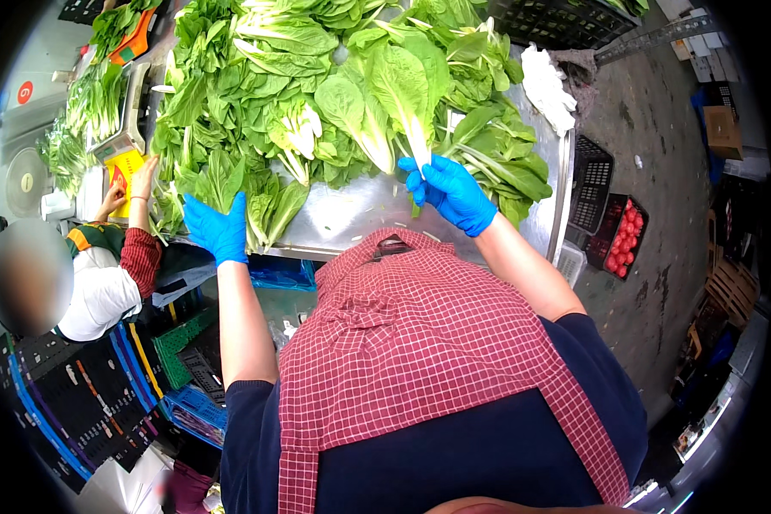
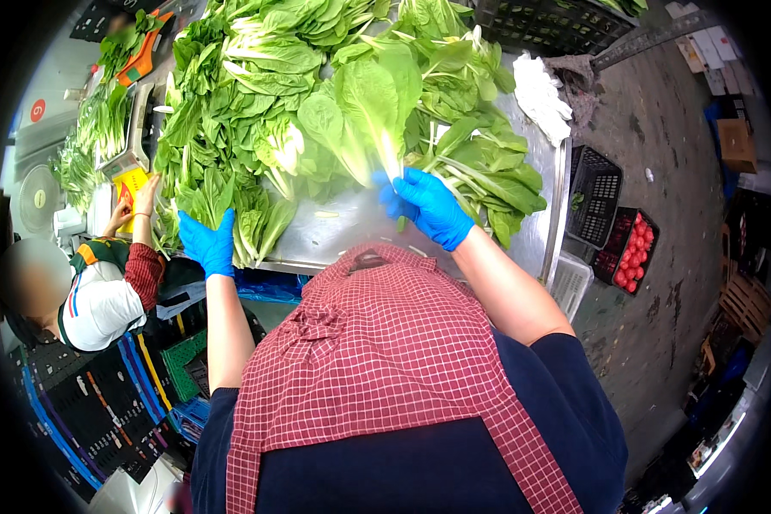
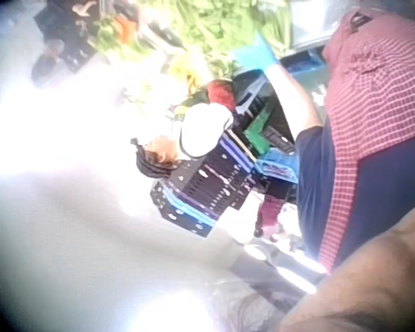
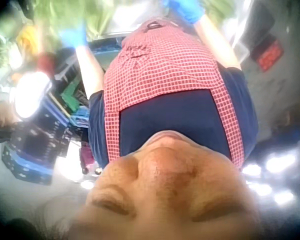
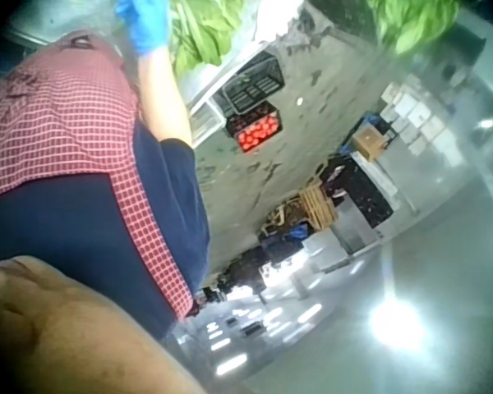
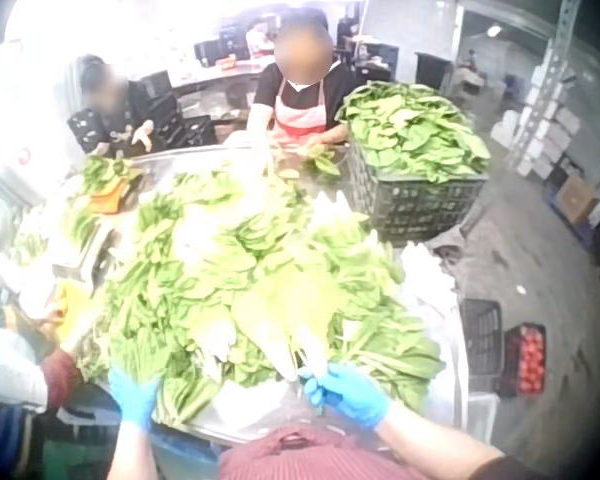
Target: The person stands at a stainless steel table in a commercial kitchen, wearing blue gloves and a red checkered apron. They repeatedly pick up bunches of leafy green vegetables, remove the lower leaves by hand, and place the trimmed stems into a clear plastic bin. A coworker is visible in the background performing similar tasks.
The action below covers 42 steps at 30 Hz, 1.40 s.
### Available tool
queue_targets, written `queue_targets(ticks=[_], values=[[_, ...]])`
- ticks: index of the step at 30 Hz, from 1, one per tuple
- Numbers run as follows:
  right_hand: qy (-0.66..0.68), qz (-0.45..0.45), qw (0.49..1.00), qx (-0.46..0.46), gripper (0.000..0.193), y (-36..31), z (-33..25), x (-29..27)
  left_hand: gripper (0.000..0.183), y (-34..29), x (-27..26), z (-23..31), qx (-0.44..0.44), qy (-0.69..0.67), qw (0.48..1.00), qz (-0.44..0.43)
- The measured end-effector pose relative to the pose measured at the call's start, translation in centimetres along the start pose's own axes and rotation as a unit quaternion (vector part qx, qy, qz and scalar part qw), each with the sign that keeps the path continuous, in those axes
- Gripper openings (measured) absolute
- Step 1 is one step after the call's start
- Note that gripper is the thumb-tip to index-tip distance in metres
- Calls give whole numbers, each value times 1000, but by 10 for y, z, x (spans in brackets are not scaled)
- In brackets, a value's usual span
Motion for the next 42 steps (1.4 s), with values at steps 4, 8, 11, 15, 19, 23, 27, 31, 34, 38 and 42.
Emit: queue_targets(ticks=[4,8,11,15,19,23,27,31,34,38,42], values=[[-169,15,985,-45,26,-3,-10,2,69,-19,-21,90,164,-232,959,-15],[-277,41,958,-60,22,-8,-20,19,50,-107,25,205,11,-527,706,-472],[-508,34,855,-98,20,-18,-38,38,31,-139,28,236,-58,-564,627,-535],[-349,9,935,-66,19,-17,-15,22,18,-153,42,238,-93,-582,587,-555],[-254,48,964,-60,17,-16,-3,2,19,-154,51,223,-134,-610,575,-528],[-160,139,970,-116,26,-13,-7,-25,16,-141,61,198,-204,-646,585,-445],[-92,194,972,-92,33,2,-14,-44,15,-119,75,169,-246,-728,510,-386],[-402,132,903,-78,39,33,12,-31,23,-123,73,165,-272,-727,500,-384],[-561,137,809,-107,41,50,12,-16,26,-133,84,166,-281,-716,492,-408],[-342,132,925,-98,35,60,31,-26,29,-135,78,180,-255,-699,500,-444],[-412,117,884,-185,27,31,3,1,28,-139,73,196,-249,-681,509,-463]])
Point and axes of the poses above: each hand's wrist, its own y-axis towards the middle knuckle, its own x-axis out of the palm, z = x × y, the point moved 10 cm from there along y, towards the middle knuckle, and after that the axes turned 5 degrees about -x, right-handed, at the moved point
